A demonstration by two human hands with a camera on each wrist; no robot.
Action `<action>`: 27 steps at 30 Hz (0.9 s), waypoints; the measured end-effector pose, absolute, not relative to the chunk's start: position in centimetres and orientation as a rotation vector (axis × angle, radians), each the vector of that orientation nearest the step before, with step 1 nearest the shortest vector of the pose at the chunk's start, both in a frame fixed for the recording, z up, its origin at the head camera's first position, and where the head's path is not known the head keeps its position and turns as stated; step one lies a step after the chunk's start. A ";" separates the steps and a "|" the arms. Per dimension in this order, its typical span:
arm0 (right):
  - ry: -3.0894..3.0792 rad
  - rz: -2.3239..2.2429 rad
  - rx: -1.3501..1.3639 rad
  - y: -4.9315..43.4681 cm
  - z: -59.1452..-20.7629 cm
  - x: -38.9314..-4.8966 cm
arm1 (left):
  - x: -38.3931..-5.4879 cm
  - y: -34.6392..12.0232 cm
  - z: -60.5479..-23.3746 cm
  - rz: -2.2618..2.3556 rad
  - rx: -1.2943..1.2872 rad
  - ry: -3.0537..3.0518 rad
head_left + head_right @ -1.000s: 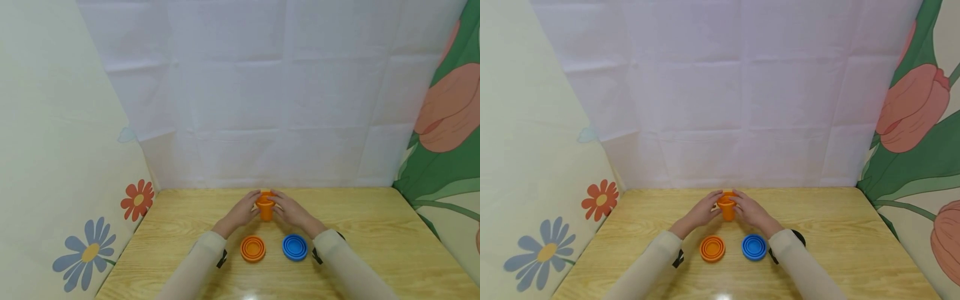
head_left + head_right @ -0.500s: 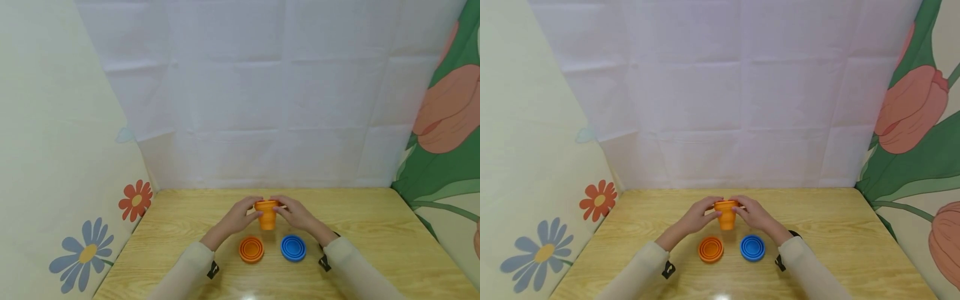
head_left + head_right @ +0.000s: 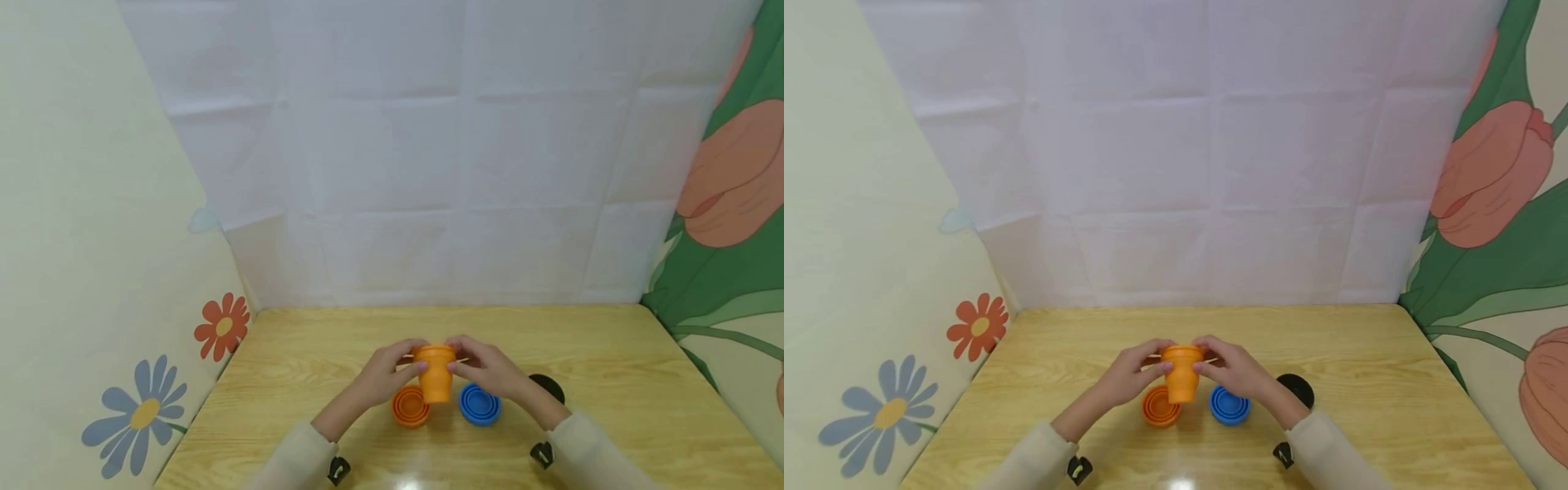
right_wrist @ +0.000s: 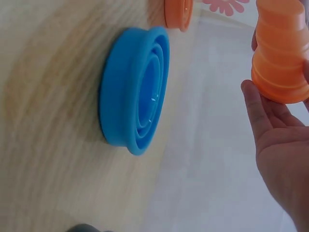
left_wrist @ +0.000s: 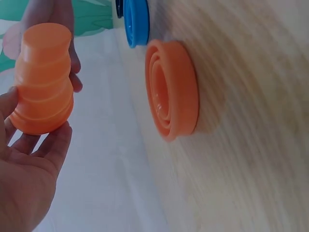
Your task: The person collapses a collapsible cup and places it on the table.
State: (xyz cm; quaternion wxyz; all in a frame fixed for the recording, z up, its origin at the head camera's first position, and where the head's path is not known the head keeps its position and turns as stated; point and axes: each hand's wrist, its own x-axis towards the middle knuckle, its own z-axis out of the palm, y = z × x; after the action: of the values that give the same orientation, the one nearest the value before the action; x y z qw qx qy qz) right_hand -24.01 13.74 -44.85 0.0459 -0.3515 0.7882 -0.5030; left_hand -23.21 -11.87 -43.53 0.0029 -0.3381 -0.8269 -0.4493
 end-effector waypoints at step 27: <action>2.487 -1.552 -1.271 14.0 -46.1 -20.3 | -19.1 -11.3 -44.3 -1.676 -1.008 -2.528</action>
State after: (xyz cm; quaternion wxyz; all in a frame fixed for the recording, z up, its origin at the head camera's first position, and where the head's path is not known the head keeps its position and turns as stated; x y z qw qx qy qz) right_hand -20.27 13.96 -46.14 -0.0270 -0.3978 0.7780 -0.4856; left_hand -19.06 -11.27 -44.31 -0.0273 -0.3154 -0.7906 -0.5241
